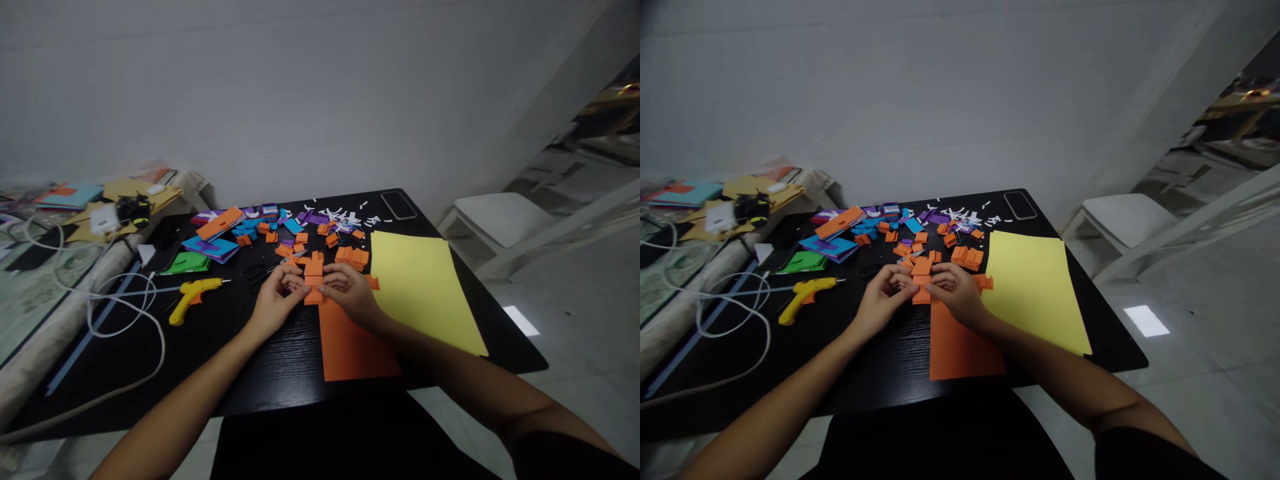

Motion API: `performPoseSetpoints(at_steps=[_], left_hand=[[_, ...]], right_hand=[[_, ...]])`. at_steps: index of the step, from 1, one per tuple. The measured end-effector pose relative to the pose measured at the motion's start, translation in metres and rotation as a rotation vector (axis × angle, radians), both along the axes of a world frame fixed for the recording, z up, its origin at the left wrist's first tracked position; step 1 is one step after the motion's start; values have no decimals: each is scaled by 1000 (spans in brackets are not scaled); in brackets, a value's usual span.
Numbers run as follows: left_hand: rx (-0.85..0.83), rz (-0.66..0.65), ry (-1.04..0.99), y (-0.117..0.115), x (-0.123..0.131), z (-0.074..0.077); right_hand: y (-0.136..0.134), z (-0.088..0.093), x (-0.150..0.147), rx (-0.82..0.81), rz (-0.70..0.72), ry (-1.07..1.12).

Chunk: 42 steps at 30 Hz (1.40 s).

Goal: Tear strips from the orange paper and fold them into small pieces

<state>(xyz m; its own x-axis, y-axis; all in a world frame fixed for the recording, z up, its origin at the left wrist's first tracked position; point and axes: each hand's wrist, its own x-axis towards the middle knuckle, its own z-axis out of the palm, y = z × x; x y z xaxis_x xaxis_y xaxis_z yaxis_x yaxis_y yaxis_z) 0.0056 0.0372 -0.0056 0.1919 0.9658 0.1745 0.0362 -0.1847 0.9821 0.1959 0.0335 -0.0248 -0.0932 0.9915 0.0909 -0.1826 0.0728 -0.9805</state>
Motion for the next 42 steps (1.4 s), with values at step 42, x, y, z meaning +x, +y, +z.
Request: performPoseSetpoints(at_steps=[42], left_hand=[[-29,-52,3,2,0,-2]], right_hand=[[-1,0,-2,-22,-24,-14]])
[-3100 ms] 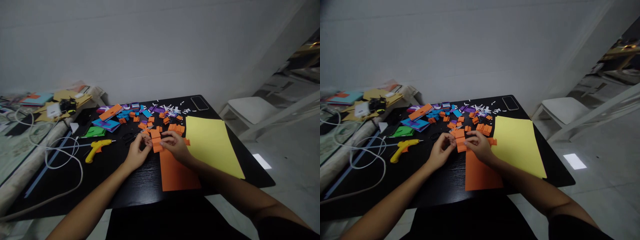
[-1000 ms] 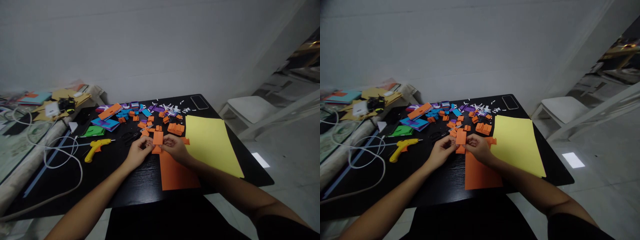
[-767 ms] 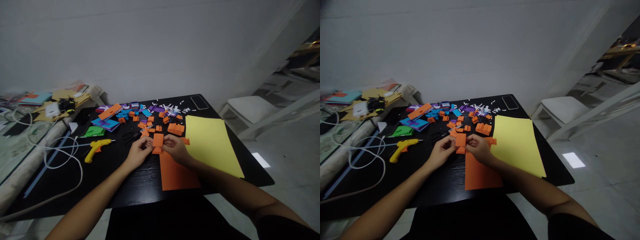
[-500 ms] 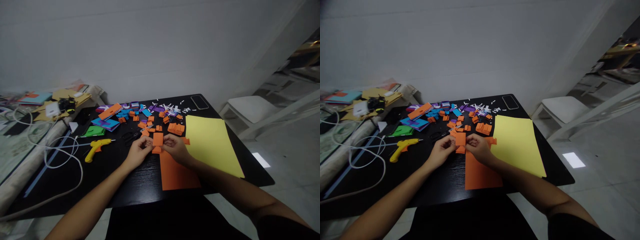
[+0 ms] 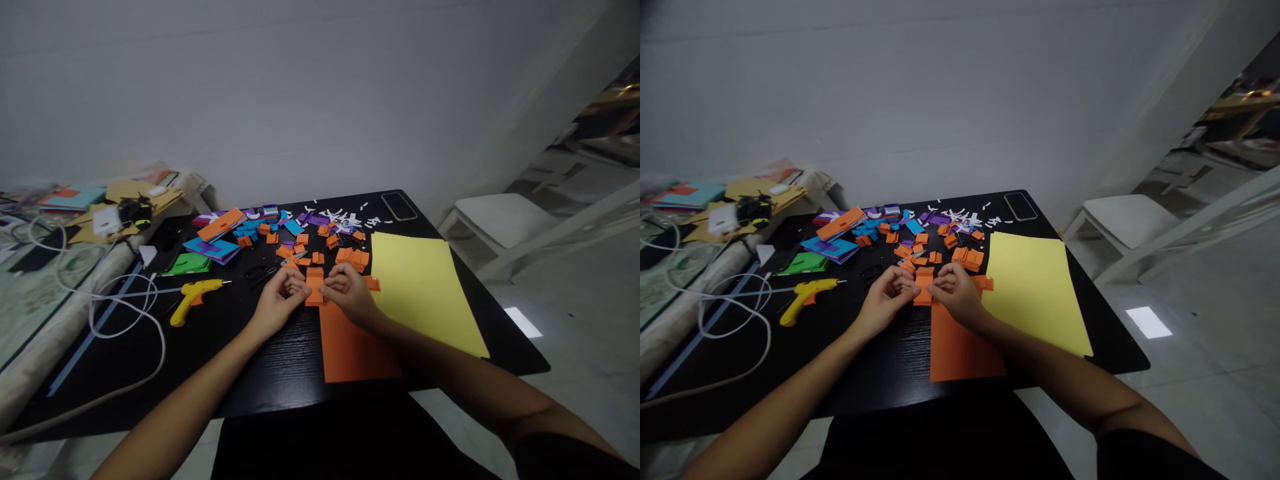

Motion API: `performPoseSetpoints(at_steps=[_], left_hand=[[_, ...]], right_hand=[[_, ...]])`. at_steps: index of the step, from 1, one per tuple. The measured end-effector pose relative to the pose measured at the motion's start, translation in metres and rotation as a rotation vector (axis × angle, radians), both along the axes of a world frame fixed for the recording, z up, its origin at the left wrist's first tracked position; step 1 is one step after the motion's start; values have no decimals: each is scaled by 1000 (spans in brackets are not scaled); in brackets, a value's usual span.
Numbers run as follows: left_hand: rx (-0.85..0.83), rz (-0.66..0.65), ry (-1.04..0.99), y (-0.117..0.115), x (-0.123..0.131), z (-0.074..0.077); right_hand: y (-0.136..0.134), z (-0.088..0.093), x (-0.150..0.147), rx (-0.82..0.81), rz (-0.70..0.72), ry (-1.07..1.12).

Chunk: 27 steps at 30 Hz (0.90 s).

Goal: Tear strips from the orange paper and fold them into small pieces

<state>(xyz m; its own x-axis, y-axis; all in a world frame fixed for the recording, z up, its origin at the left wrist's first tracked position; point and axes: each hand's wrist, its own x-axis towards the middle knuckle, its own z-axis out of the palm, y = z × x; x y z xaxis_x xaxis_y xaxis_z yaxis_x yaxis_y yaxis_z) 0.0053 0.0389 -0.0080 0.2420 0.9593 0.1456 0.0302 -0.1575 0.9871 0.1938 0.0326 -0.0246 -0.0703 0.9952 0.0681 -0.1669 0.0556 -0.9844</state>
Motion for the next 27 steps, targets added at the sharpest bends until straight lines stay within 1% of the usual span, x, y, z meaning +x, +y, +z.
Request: performPoseSetpoints(at_steps=[5,9,13,17,22,24,27], left_hand=[[218,17,287,-2,-5,-2],[341,24,446,-2,-8,0],[429,1,488,-2,-8,5],[498,-65,494,-4,-6,11],[547,-151,571,-7,-6,17],[541,-153,592,-6,-7,17],[518,-113,598,-1,-11,17]], right_hand=[[-2,-1,1,114,23,-168],[-4,0,2,206,-19,-297],[-5,2,4,330,-44,-432],[-5,3,4,434,-47,-517],[-6,6,3,441,-3,-553],[-6,6,4,436,-2,-568],[-2,5,6,414,-35,-567]])
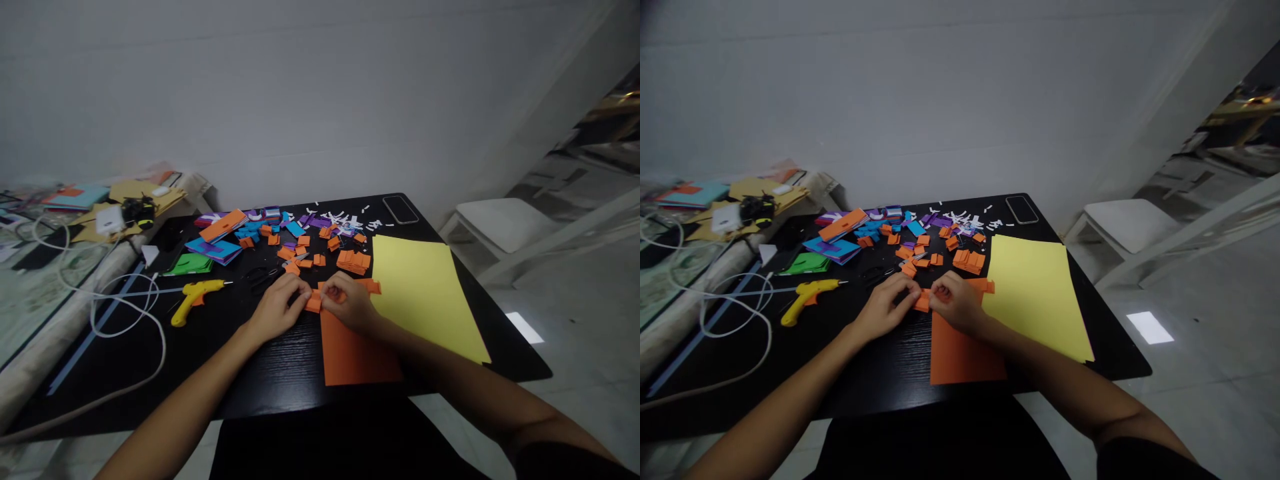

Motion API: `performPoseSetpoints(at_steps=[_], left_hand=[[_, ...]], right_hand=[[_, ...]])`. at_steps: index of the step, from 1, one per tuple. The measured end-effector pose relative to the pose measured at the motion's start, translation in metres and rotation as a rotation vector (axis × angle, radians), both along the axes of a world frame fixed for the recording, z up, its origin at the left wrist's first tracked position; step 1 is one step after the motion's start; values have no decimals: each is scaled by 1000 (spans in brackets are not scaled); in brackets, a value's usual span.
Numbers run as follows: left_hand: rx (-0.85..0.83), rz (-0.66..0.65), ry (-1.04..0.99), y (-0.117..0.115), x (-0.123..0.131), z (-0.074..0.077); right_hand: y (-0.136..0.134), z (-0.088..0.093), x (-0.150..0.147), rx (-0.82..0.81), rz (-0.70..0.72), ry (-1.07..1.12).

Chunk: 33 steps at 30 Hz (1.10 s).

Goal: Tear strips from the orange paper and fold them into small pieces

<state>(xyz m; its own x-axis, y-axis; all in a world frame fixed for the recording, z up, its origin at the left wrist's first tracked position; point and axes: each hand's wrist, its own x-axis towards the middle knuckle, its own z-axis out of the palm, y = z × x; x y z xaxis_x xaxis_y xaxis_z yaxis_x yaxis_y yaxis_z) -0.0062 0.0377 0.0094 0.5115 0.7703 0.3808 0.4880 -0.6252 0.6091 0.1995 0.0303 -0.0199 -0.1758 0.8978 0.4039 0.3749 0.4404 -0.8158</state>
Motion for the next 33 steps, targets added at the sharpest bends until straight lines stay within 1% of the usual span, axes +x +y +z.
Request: performPoseSetpoints(at_steps=[3,6,8,10,12,17,20,23,26,28,31,33], left_hand=[[1,69,-41,5,-5,0],[24,104,-87,7,-6,0],[41,90,-103,5,-5,-2],[54,54,-108,2,-2,-4],[67,29,-114,0,0,-6],[98,38,-152,-2,1,-8],[103,46,-157,-2,1,-9],[87,53,-153,-2,3,-10],[46,67,-162,-3,4,-11],[-14,118,-199,-2,5,-12],[-158,192,-296,-1,8,-14],[-259,197,-343,0,9,-16]], right_hand=[[4,-2,2,-38,-44,42],[5,-3,0,-125,-55,163],[4,-2,-1,-222,2,276],[3,-1,-3,-316,68,340],[3,0,-4,-379,97,392],[5,-3,-4,-436,61,520],[5,-4,-4,-470,91,544],[5,-5,-4,-469,108,554],[4,-5,-4,-457,91,555],[4,-5,-4,-446,80,568],[4,-5,-4,-435,67,596],[4,-5,-4,-436,60,610]])
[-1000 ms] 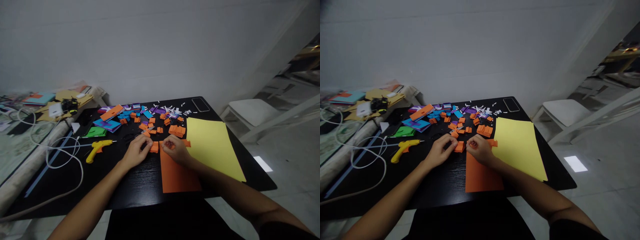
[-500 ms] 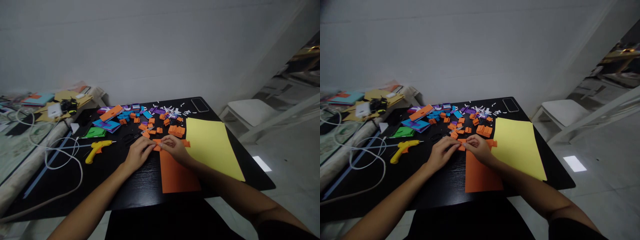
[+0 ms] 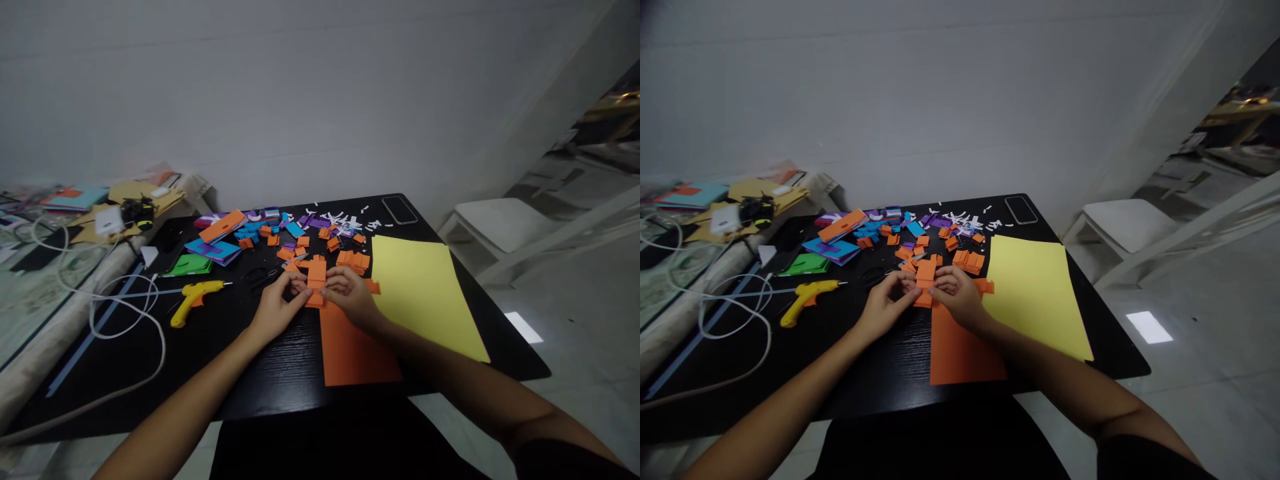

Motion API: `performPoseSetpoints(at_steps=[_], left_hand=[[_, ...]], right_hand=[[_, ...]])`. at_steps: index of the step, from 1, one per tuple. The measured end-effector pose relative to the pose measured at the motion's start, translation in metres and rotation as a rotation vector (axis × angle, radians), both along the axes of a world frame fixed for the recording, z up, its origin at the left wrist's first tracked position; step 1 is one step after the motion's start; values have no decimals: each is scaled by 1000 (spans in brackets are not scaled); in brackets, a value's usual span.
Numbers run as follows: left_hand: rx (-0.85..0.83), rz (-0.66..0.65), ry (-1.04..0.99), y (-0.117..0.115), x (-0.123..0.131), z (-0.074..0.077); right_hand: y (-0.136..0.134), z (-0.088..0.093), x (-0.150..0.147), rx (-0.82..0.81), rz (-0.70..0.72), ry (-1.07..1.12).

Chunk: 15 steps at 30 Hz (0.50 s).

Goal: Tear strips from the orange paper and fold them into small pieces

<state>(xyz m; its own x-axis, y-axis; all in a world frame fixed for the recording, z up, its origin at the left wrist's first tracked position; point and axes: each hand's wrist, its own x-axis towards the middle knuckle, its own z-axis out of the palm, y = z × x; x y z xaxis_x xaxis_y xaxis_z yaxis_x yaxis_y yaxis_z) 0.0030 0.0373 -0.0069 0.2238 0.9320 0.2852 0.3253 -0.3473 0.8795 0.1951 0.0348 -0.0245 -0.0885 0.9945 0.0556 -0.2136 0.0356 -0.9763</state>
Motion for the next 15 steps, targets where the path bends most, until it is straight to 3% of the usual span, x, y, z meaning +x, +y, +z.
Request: performPoseSetpoints(at_steps=[6,15], left_hand=[[-146,-35,-115,1,1,-4],[-151,-90,-154,-1,3,2]], right_hand=[[0,-2,-1,-6,1,-36],[-3,-3,-1,15,91,-15]])
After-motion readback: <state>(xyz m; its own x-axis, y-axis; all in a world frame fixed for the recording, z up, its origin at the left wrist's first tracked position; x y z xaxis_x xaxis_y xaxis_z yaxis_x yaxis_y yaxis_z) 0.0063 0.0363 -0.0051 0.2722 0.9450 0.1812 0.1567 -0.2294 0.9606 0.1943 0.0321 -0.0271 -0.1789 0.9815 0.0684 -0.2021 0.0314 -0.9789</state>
